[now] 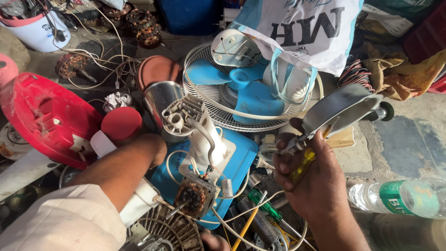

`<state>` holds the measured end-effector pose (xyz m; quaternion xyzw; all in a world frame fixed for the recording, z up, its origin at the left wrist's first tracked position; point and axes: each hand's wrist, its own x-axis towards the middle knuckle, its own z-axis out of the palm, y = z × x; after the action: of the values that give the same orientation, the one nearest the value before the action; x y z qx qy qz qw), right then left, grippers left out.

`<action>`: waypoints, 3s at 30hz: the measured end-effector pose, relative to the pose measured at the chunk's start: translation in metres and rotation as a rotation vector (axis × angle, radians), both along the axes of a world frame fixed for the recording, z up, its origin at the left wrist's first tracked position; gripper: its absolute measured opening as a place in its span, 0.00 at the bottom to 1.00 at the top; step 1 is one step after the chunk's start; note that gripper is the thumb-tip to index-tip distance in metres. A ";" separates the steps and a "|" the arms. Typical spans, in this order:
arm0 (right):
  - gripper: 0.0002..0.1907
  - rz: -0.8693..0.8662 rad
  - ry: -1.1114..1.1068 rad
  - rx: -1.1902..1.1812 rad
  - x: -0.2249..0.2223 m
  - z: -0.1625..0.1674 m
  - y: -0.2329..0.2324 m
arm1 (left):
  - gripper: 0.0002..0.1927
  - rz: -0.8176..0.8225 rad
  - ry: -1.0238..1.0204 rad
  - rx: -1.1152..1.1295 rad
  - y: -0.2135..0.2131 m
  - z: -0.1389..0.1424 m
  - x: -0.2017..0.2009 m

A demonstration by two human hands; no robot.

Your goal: The person sits on the floor of a cluttered scrap area and disassembles an electric fan motor. They pull the motor housing off the fan stand, separate the metal end bell from the coil, and use a screwdriver to pry and work at the motor housing parts.

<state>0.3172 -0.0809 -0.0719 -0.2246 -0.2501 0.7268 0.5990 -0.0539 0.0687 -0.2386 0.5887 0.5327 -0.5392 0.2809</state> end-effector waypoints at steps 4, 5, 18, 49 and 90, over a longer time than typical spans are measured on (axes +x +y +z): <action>0.20 0.004 -0.005 -0.045 -0.002 0.002 0.002 | 0.17 0.013 -0.016 0.013 -0.001 0.004 0.000; 0.19 0.013 0.010 -0.032 -0.002 0.003 0.002 | 0.17 0.012 -0.022 0.018 -0.002 0.005 0.000; 0.22 0.004 -0.038 -0.047 -0.008 0.030 -0.007 | 0.24 -0.029 -0.241 0.402 -0.014 0.066 -0.021; 0.19 -0.244 -0.147 -0.012 0.013 0.024 -0.126 | 0.13 0.603 -1.341 1.544 -0.081 0.207 0.058; 0.19 -0.048 -1.138 -0.134 -0.050 0.052 -0.159 | 0.37 0.729 -2.158 0.848 -0.315 0.239 0.120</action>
<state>0.2676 -0.2398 -0.0201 -0.6236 -0.4813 0.4918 0.3710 0.0658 -0.2467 0.0006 0.5958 0.2935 0.5556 0.5002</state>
